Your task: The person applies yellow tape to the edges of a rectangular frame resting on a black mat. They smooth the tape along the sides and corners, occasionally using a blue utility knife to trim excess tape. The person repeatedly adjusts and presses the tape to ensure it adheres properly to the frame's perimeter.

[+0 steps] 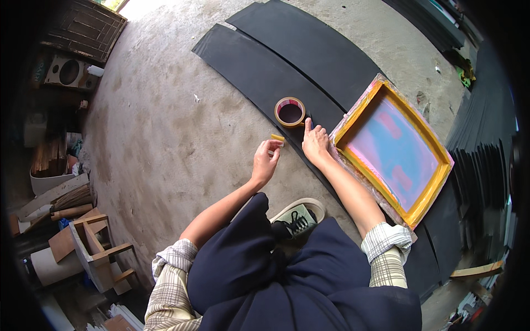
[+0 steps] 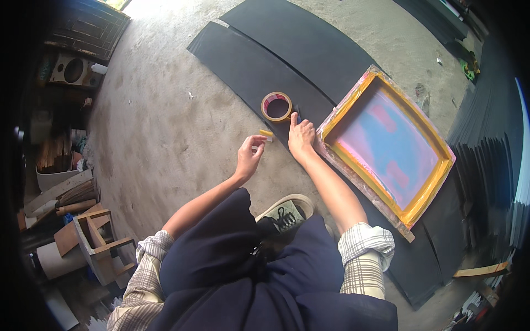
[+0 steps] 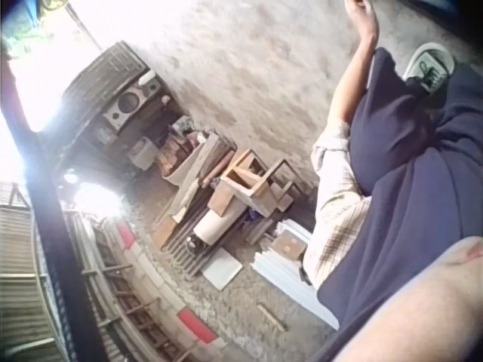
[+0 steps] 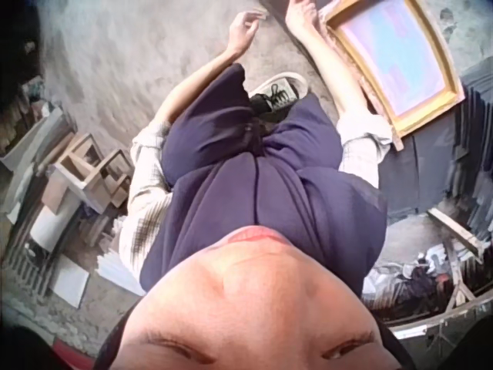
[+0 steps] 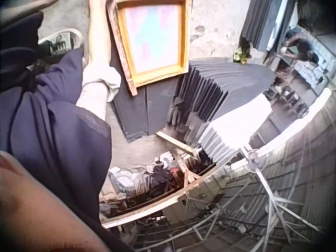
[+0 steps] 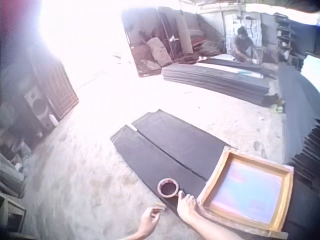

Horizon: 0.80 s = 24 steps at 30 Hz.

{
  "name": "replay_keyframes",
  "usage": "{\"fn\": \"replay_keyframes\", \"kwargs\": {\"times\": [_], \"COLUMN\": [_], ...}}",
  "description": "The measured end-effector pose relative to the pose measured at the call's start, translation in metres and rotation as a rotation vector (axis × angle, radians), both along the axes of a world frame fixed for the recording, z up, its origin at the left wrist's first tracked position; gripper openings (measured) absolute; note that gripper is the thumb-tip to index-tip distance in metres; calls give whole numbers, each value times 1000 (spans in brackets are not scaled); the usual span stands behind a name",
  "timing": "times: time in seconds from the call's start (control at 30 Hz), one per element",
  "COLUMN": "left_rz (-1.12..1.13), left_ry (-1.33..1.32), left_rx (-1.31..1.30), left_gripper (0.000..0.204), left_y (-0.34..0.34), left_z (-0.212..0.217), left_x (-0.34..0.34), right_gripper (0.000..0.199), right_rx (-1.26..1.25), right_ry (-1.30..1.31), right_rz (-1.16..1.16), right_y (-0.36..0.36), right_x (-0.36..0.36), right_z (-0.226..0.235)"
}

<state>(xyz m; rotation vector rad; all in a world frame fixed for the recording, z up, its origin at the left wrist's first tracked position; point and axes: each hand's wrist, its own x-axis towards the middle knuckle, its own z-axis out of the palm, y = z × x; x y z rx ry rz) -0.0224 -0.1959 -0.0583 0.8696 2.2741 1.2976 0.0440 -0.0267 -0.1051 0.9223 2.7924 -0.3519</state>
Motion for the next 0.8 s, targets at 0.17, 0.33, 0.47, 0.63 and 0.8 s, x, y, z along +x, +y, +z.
{"fn": "replay_keyframes", "kwargs": {"times": [0.17,0.33,0.47,0.63,0.8], "left_rz": [35,44,-106,-724,-1188], "left_ry": [-12,74,-92,-22,9], "left_rx": [125,242,346,255,228], "left_gripper": [17,14,12,10,19], "left_y": [34,76,140,197,211], "left_z": [15,12,15,17,7], "left_x": [-4,6,71,178,261], "right_gripper": [49,30,47,50,40], "right_rx": [-348,-1222,-1221,-930,-444], "right_ry": [400,1057,1310,1369,969], "right_rz": [-478,-928,-1014,-1152,-1399], "right_y": [20,43,36,-3,-62], "right_x": [-2,71,195,361,412], "right_z": [27,100,144,122,87]}}
